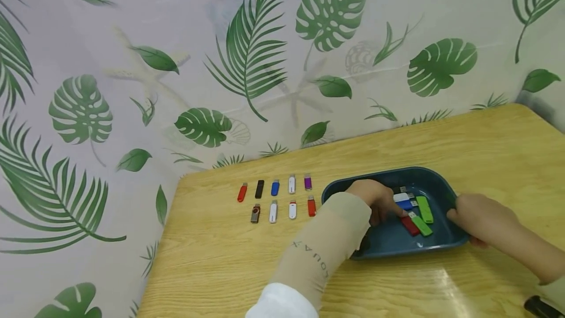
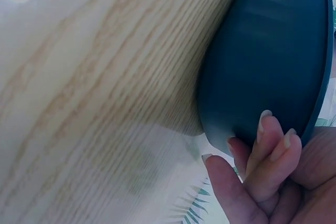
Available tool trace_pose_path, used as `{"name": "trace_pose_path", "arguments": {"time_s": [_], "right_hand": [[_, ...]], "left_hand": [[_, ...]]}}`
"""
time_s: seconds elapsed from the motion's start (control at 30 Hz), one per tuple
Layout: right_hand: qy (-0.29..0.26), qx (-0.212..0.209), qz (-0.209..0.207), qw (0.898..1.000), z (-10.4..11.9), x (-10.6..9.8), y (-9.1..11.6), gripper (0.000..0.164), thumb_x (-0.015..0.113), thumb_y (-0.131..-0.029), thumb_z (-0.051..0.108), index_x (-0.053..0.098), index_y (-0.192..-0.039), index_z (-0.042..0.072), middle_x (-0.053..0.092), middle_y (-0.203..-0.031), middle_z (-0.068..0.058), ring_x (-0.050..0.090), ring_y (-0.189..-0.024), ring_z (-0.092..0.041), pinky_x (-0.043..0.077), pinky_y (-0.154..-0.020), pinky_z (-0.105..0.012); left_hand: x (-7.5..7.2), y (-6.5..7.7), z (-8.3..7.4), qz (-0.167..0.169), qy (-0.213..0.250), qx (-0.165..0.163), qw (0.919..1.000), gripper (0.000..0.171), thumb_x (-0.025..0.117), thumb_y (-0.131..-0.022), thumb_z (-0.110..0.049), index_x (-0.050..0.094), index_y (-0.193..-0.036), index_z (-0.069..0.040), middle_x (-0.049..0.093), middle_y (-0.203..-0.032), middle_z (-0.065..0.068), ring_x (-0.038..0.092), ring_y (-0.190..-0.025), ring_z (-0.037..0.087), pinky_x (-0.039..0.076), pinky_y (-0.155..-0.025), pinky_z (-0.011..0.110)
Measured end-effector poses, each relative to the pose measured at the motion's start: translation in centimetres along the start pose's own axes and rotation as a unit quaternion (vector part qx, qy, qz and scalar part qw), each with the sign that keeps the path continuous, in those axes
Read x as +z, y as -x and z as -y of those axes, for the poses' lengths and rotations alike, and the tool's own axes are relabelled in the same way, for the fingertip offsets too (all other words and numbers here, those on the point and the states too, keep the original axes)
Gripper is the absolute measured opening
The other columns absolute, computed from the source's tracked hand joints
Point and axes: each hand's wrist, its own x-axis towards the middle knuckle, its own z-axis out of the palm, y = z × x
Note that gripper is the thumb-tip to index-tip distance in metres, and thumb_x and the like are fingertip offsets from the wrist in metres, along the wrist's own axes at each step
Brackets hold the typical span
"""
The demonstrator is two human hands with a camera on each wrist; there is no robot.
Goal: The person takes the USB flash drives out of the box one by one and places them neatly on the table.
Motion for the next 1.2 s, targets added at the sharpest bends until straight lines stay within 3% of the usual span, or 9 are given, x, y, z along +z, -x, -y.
{"name": "trace_pose_path", "arguments": {"time_s": [0.27, 0.4, 0.53, 0.63, 0.8, 0.93, 1.07, 1.2], "right_hand": [[0.003, -0.008, -0.014, 1.000, 0.3, 0.2, -0.3, 0.033, 0.044, -0.092, 0.012, 0.050, -0.060, 0.006, 0.050, -0.042, -0.001, 0.049, -0.035, -0.014, 0.037, -0.041, -0.030], [0.004, -0.008, -0.014, 1.000, 0.4, 0.3, -0.3, 0.033, 0.044, -0.092, 0.012, 0.050, -0.060, 0.006, 0.050, -0.042, -0.001, 0.049, -0.036, -0.014, 0.037, -0.041, -0.031], [0.006, -0.005, -0.011, 1.000, 0.4, 0.3, -0.3, 0.034, 0.044, -0.092, 0.012, 0.050, -0.060, 0.006, 0.050, -0.041, 0.000, 0.050, -0.036, -0.014, 0.038, -0.042, -0.031], [0.006, -0.004, -0.008, 1.000, 0.4, 0.2, -0.3, 0.035, 0.043, -0.093, 0.012, 0.051, -0.060, 0.006, 0.051, -0.041, 0.000, 0.050, -0.037, -0.015, 0.038, -0.042, -0.031], [0.006, 0.000, -0.003, 1.000, 0.4, 0.2, -0.3, 0.036, 0.043, -0.093, 0.012, 0.051, -0.059, 0.006, 0.051, -0.041, -0.001, 0.050, -0.037, -0.015, 0.038, -0.042, -0.032], [0.004, -0.004, -0.004, 1.000, 0.3, 0.3, -0.3, 0.036, 0.043, -0.093, 0.012, 0.051, -0.059, 0.006, 0.051, -0.041, -0.001, 0.050, -0.037, -0.015, 0.037, -0.042, -0.031], [0.003, -0.003, -0.004, 1.000, 0.4, 0.3, -0.3, 0.035, 0.043, -0.093, 0.012, 0.051, -0.060, 0.006, 0.051, -0.042, -0.001, 0.050, -0.037, -0.015, 0.038, -0.042, -0.032], [0.005, 0.008, 0.001, 1.000, 0.3, 0.1, -0.4, 0.034, 0.043, -0.094, 0.013, 0.051, -0.062, 0.006, 0.052, -0.044, -0.002, 0.051, -0.038, -0.015, 0.039, -0.043, -0.032]], "left_hand": [[0.7, 0.2, -0.3, -0.053, -0.069, -0.034, 0.9956, 0.052, 0.055, -0.083, -0.065, 0.069, -0.088, -0.015, 0.068, -0.076, -0.002, 0.063, -0.065, 0.010, 0.047, -0.068, 0.023], [0.9, 0.3, 0.4, -0.062, -0.064, -0.022, 0.9958, 0.047, 0.063, -0.078, -0.061, 0.068, -0.083, -0.015, 0.067, -0.070, -0.001, 0.060, -0.064, 0.011, 0.046, -0.069, 0.024], [0.8, 0.3, 1.0, -0.055, -0.040, 0.005, 0.9976, 0.039, 0.070, -0.076, -0.054, 0.065, -0.084, -0.016, 0.065, -0.066, -0.001, 0.058, -0.059, 0.011, 0.046, -0.068, 0.024], [0.7, 0.4, 0.8, -0.042, -0.040, 0.009, 0.9983, 0.042, 0.066, -0.079, -0.056, 0.065, -0.087, -0.016, 0.067, -0.071, -0.001, 0.061, -0.060, 0.011, 0.047, -0.067, 0.024], [1.1, 1.2, -0.5, -0.034, -0.137, -0.020, 0.9898, 0.054, 0.060, -0.077, -0.067, 0.069, -0.090, -0.016, 0.067, -0.085, -0.007, 0.058, -0.081, 0.007, 0.047, -0.074, 0.023], [1.2, 1.7, -0.6, -0.040, -0.176, -0.012, 0.9835, 0.040, 0.070, -0.075, -0.058, 0.066, -0.091, -0.021, 0.066, -0.085, -0.010, 0.055, -0.085, 0.006, 0.046, -0.078, 0.023], [0.9, 1.6, -0.1, -0.027, -0.155, 0.004, 0.9875, 0.025, 0.074, -0.079, -0.042, 0.066, -0.089, -0.021, 0.067, -0.083, -0.009, 0.057, -0.081, 0.007, 0.046, -0.074, 0.023], [0.7, 1.4, 0.4, -0.028, -0.154, 0.016, 0.9875, 0.019, 0.071, -0.082, -0.036, 0.063, -0.091, -0.021, 0.067, -0.083, -0.008, 0.058, -0.079, 0.007, 0.048, -0.071, 0.023]]}}
